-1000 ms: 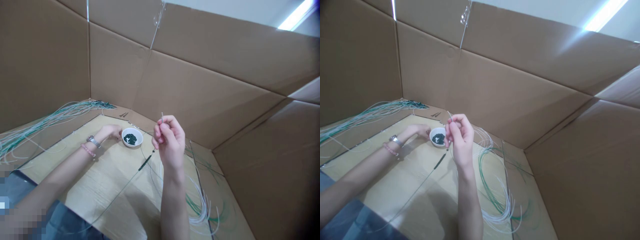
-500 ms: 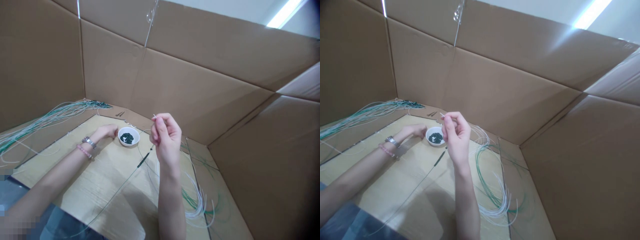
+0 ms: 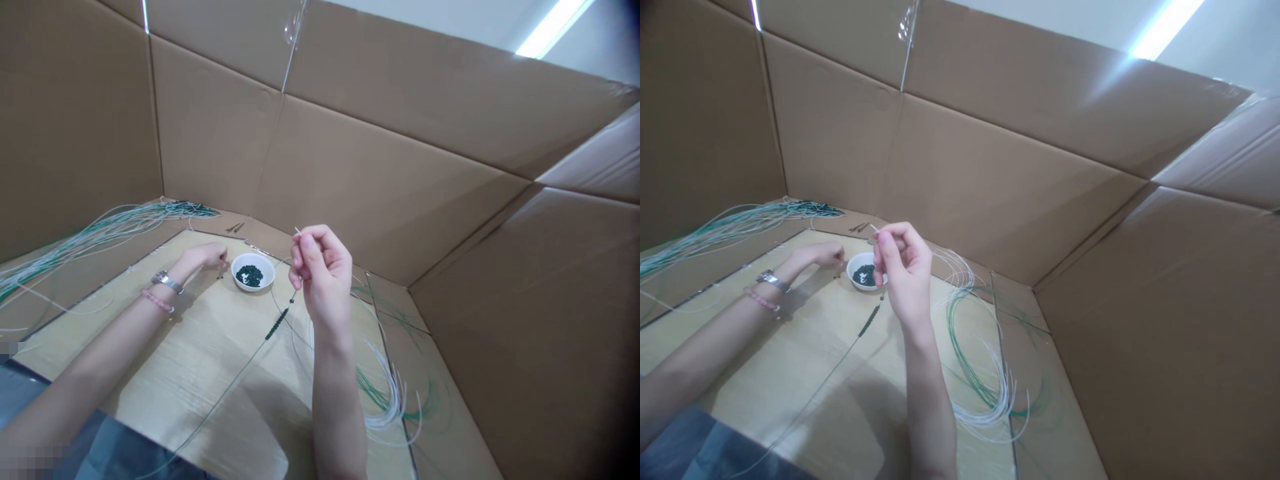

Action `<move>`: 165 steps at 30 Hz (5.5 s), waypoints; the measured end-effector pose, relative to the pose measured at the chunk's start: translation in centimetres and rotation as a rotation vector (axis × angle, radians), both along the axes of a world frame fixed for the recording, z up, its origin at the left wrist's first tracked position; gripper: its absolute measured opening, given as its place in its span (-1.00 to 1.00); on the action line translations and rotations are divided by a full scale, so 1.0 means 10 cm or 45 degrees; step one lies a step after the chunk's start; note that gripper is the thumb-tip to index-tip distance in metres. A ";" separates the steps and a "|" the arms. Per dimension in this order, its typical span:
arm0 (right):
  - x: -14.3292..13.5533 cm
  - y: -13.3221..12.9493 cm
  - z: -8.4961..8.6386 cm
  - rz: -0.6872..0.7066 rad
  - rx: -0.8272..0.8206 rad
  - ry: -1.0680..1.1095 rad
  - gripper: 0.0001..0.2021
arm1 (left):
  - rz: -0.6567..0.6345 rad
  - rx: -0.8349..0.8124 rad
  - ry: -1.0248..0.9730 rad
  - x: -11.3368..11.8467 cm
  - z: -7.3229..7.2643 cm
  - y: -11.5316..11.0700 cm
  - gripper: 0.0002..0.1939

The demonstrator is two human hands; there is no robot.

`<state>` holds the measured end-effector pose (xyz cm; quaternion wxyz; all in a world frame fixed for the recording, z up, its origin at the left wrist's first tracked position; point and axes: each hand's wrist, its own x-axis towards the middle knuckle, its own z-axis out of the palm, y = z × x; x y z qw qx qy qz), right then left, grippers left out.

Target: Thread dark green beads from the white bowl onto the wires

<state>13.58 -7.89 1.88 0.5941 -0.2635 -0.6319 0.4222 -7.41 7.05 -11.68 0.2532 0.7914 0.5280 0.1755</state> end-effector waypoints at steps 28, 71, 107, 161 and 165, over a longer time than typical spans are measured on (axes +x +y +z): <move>-0.10 -0.52 0.04 -0.477 0.610 -0.227 -0.78 | -0.527 0.100 -1.739 0.63 1.32 -1.59 -0.86; -0.18 -0.05 -0.10 0.568 -0.286 -0.466 -0.82 | -0.239 0.347 -2.145 0.40 1.40 -1.20 -0.96; -0.04 -0.05 0.00 0.425 -0.311 0.164 -0.87 | -0.508 0.083 -0.946 0.24 1.47 -1.45 -0.81; 0.26 0.28 -0.03 -0.099 -0.284 0.496 -0.86 | -0.451 -0.742 -1.611 1.03 1.02 -1.39 -0.71; 0.26 0.30 -0.04 -0.086 -0.312 0.516 -0.84 | -0.431 -0.717 -1.629 1.03 1.02 -1.39 -0.72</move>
